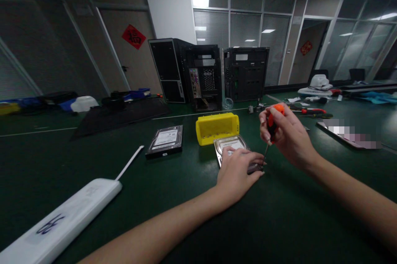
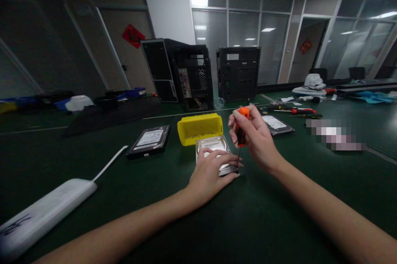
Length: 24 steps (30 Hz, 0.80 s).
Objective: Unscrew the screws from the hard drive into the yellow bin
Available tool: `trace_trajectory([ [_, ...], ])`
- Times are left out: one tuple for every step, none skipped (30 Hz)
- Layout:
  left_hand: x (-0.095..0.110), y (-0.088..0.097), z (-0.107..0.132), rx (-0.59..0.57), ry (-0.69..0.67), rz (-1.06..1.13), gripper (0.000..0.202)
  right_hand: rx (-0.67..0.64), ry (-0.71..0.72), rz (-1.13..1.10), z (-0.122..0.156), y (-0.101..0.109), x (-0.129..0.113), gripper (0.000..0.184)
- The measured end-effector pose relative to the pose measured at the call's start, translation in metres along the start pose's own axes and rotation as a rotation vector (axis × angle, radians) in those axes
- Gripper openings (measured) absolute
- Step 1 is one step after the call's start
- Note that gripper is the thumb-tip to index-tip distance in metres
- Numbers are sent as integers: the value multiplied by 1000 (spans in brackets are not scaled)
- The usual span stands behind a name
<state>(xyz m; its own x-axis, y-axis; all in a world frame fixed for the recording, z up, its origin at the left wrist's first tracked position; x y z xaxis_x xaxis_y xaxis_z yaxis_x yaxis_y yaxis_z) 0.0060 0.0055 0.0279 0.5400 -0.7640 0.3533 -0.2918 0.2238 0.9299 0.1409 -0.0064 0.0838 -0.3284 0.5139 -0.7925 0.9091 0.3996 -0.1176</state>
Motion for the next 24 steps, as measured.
trace_trajectory([
  [0,0,0,1,-1,0,25,6,0,12,0,0,0,12],
  [0,0,0,4,-1,0,25,11,-4,22,0,0,0,13],
  [-1,0,0,8,-1,0,25,14,-10,30,1,1,1,14],
  [-1,0,0,13,-2,1,25,18,-18,36,1,1,2,16],
  [-1,0,0,17,-4,2,25,23,-24,39,1,1,2,17],
  [0,0,0,18,-5,3,25,27,-28,38,1,1,3,18],
  [0,1,0,17,-5,4,24,29,-30,33,1,1,3,18],
  [0,1,0,13,-5,5,24,28,-29,25,1,0,4,19],
  [0,1,0,9,-3,7,24,26,-25,14,1,0,3,19],
  [0,1,0,8,-2,11,24,23,-22,1,1,-1,3,18],
  [0,0,1,10,-1,16,24,16,-19,-13,1,-1,2,18],
  [1,0,1,11,-2,24,24,5,-20,-27,1,-2,2,17],
  [1,0,0,13,-2,34,24,-10,-26,-42,1,-3,1,20],
  [1,0,0,12,-4,50,24,-27,-37,-56,1,-3,1,25],
  [0,1,-1,1,-11,77,25,-44,-50,-68,1,-4,0,30],
  [-1,2,-2,-18,-25,123,27,-56,-62,-77,1,-4,0,35],
  [-4,5,-4,-42,-43,190,31,-61,-70,-80,1,-4,0,37],
  [-7,9,-5,-69,-65,265,35,-59,-74,-80,1,-3,1,37],
  [-12,14,-6,-85,-84,351,39,-54,-71,-77,1,-2,1,36],
  [-19,22,-7,-81,-86,409,41,-51,-64,-75,0,-1,2,34],
  [-27,31,-8,-55,-71,410,40,-49,-57,-75,0,0,2,33],
  [-37,40,-7,-6,-44,368,36,-51,-52,-77,0,1,3,32],
  [-48,50,-7,35,-9,310,32,-53,-46,-80,0,1,3,31],
  [-58,59,-6,68,35,252,29,-52,-44,-80,0,2,3,29],
])
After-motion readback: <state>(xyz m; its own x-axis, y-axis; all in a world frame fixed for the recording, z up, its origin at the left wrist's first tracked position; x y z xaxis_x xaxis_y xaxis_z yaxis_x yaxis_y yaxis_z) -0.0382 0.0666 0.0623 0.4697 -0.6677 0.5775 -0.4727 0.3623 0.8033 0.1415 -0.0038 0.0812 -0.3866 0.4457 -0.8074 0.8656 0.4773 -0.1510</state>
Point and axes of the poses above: each hand's wrist, its own z-axis away from the middle knuckle, its own y-axis out of the back of the hand, x = y × z, the point moved 2 cm from there along -z, towards the middle knuckle, and after that the axes turned 15 degrees about -x, right-handed, at the moved point
